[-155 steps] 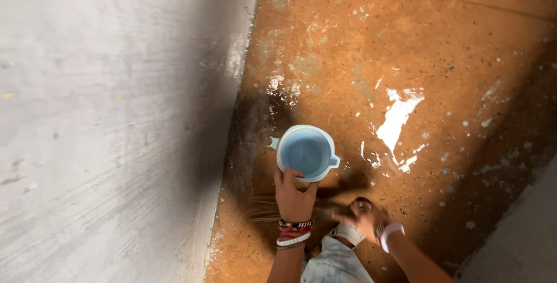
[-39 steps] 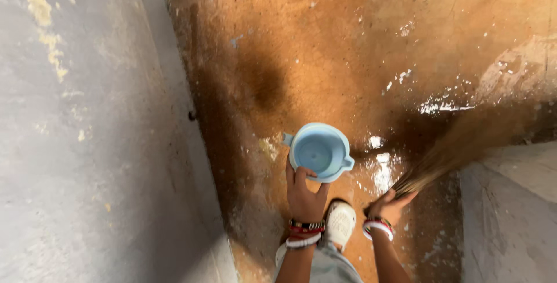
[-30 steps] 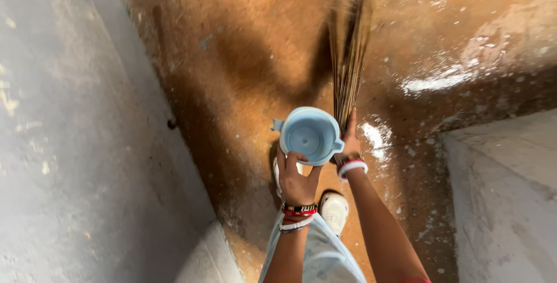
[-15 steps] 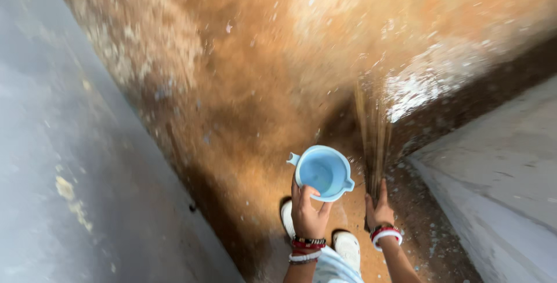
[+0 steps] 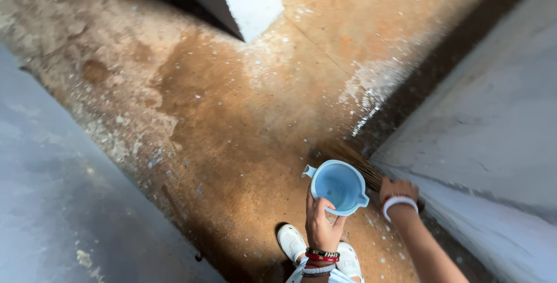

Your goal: The person sweeps water across a concrete floor using a small handheld broom while holding a mug. The person dips the mug into a bucket of water and splashes it onto different areas of the floor before sweeping it away.

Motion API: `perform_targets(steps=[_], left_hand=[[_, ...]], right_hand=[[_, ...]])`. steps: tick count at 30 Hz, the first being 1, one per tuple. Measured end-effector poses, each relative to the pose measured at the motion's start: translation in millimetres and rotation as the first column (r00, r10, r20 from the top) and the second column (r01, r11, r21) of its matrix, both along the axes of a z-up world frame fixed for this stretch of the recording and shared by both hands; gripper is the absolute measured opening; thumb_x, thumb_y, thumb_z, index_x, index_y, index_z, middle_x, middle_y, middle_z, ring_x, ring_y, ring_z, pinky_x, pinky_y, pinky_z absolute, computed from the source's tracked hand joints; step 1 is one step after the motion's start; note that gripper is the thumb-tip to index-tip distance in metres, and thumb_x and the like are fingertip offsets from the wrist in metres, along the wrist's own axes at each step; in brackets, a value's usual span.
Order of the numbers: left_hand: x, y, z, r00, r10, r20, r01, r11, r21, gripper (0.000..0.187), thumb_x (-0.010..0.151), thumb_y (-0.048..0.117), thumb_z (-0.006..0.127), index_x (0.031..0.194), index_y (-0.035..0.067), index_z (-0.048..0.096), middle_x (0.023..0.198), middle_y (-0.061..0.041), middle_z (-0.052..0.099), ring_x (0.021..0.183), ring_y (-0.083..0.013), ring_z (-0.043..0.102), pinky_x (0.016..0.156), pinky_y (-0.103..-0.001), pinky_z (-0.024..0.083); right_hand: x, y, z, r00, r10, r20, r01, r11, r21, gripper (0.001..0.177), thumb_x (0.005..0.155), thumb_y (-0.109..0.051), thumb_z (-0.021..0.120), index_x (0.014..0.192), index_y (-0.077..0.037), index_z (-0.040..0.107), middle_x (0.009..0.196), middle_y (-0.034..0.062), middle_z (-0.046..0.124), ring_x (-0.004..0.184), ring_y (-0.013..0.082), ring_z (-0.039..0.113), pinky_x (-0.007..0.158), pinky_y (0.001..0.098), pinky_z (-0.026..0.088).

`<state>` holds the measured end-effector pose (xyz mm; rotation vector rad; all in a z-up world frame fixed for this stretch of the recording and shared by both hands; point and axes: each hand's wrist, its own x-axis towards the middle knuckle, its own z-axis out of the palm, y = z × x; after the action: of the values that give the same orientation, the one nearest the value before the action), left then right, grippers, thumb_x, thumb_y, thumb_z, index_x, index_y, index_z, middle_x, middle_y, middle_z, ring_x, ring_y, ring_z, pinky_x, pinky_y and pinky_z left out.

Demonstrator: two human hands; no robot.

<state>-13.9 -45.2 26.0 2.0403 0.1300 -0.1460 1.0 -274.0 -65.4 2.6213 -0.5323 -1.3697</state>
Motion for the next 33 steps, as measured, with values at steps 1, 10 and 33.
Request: perform_targets(steps=[1, 10, 33], left_hand=[[-2, -7, 2, 1.0, -0.017, 0.007, 0.017, 1.0, -0.014, 0.047, 0.065, 0.012, 0.093, 0.088, 0.008, 0.052, 0.144, -0.025, 0.054, 0.123, -0.0455, 0.06, 0.089, -0.047, 0.055], [-22, -41, 10, 0.987, -0.148, 0.07, 0.151, 0.988, -0.036, 0.049, 0.064, 0.01, 0.093, 0.088, 0.008, 0.051, 0.154, -0.026, 0.047, 0.131, -0.0481, 0.054, 0.091, -0.047, 0.055], [-52, -18, 27, 0.981, -0.191, 0.022, 0.191, 0.981, 0.033, 0.048, 0.064, 0.01, 0.094, 0.086, 0.008, 0.052, 0.151, -0.027, 0.047, 0.133, -0.048, 0.052, 0.093, -0.047, 0.054]], right_hand=[[6, -5, 12, 0.996, 0.065, -0.055, -0.067, 0.998, -0.019, 0.045, 0.092, -0.034, 0.065, 0.135, -0.022, 0.061, 0.132, 0.007, 0.069, 0.131, 0.028, 0.059, 0.106, 0.046, 0.046], [-9, -37, -40, 0.951, 0.243, -0.192, -0.275, 0.947, -0.164, 0.037, 0.106, -0.026, 0.046, 0.136, -0.022, 0.067, 0.139, 0.0037, 0.064, 0.136, 0.0255, 0.05, 0.108, 0.0426, 0.036], [-49, -43, -51, 0.84, 0.542, -0.034, -0.534, 0.813, -0.23, 0.051, 0.105, -0.021, 0.04, 0.153, -0.003, 0.041, 0.133, 0.0155, 0.062, 0.125, 0.032, 0.053, 0.105, 0.0523, 0.037]])
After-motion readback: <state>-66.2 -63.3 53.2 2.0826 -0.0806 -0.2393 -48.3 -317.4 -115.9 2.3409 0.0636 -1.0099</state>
